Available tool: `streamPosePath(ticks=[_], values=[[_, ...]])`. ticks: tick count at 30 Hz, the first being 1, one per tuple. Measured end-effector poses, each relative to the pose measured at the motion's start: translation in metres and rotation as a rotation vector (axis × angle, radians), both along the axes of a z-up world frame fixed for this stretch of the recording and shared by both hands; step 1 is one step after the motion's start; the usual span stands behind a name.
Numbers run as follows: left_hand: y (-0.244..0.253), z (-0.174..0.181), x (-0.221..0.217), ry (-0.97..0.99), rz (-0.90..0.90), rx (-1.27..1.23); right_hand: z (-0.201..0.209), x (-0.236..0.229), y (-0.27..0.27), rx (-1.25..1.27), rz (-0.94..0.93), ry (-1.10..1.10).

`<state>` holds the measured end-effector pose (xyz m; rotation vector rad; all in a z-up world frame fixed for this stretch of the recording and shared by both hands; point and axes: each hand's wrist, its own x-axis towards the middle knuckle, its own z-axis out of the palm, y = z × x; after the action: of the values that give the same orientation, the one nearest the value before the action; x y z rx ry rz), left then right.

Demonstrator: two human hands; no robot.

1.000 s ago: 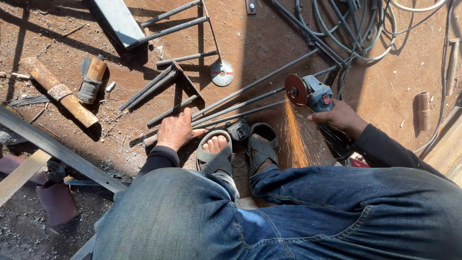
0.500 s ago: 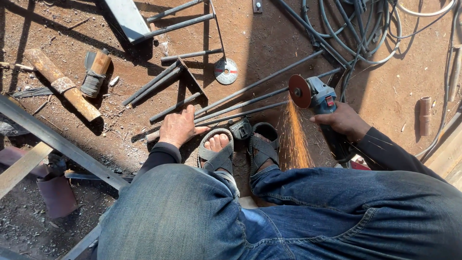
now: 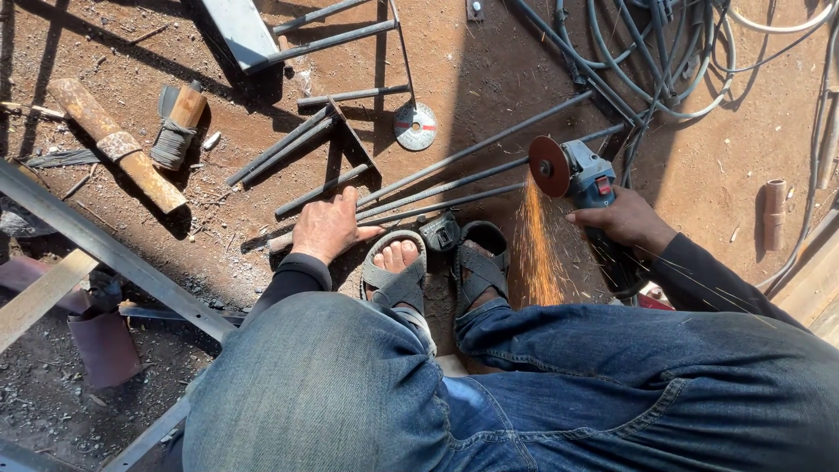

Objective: Cutting a bundle of metal rods using a handheld angle grinder

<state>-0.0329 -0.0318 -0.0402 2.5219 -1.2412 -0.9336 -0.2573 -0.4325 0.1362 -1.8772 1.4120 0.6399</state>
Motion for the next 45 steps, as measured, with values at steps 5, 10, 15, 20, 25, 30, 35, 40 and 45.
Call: streamPosePath(ticks=[5,10,15,20,25,30,35,40,45], values=[[-0.001,0.0,0.001,0.013,-0.002,-0.001,-0.001,-0.003,-0.003,-0.008,-0.026,-0.02],[-0.002,0.001,0.001,0.013,-0.003,0.006,0.009,0.007,0.01,-0.009,-0.023,-0.001],[-0.001,-0.001,0.001,-0.003,-0.005,-0.016,0.001,-0.002,0.003,-0.012,-0.02,0.001],[-0.001,0.001,0.0,-0.013,-0.004,-0.021,0.003,0.002,0.005,-0.012,-0.018,0.0],[-0.002,-0.001,0.001,-0.006,0.01,-0.025,0.009,0.004,0.009,0.01,-0.05,-0.057],[-0.002,0.002,0.0,0.0,0.005,-0.011,0.003,-0.005,0.004,0.005,-0.016,-0.026],[-0.002,0.005,0.002,0.015,0.005,0.003,0.001,-0.001,0.005,-0.002,0.01,0.006],[-0.002,0.005,0.002,0.042,0.007,-0.002,-0.001,-0.008,-0.001,0.031,-0.052,-0.034],[-0.002,0.007,0.0,-0.02,0.001,-0.011,-0.01,-0.016,-0.014,0.006,-0.028,-0.053]])
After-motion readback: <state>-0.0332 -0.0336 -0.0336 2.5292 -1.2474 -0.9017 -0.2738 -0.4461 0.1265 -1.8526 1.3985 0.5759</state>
